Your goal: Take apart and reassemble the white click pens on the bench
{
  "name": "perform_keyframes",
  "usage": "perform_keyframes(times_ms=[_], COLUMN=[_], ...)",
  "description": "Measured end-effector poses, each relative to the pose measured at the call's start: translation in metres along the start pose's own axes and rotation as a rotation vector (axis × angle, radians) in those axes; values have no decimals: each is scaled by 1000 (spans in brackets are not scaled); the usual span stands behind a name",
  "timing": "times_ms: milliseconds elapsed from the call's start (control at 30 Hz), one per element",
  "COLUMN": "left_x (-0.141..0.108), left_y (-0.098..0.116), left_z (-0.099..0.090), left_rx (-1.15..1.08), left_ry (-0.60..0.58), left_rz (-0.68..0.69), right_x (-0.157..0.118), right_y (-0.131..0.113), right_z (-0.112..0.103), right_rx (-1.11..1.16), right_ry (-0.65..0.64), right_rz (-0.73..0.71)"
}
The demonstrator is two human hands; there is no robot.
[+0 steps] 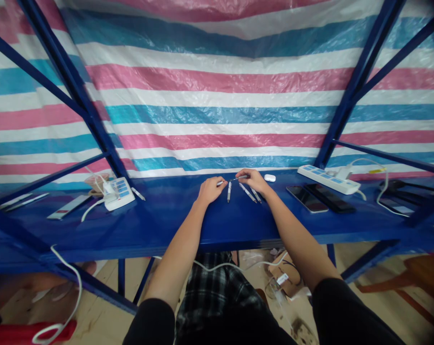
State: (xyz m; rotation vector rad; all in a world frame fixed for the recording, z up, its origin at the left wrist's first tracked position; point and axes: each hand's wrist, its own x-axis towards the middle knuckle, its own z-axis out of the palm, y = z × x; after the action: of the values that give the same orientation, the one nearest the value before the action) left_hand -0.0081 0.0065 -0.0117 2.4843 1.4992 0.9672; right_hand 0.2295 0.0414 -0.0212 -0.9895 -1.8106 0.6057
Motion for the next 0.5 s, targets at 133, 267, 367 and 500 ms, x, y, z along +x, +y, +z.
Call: perform_keyframes(times_ms=[133, 267, 367, 500], left_x=[0, 1, 0, 1], left_y=[-1, -1, -1, -2], left_z=[1, 2, 2, 2], left_rx=[-5, -26, -50, -77], left_ry=[4, 6, 10, 24], left_rz=[4, 6, 0, -6], right_x=[0, -1, -1, -1], right_y=[-1, -3, -3, -4], right_z=[2, 4, 4, 3], right_rx=[-8, -4, 8, -26], right_ry=[-14, -3, -3, 16], right_rz=[-9, -14, -26, -49])
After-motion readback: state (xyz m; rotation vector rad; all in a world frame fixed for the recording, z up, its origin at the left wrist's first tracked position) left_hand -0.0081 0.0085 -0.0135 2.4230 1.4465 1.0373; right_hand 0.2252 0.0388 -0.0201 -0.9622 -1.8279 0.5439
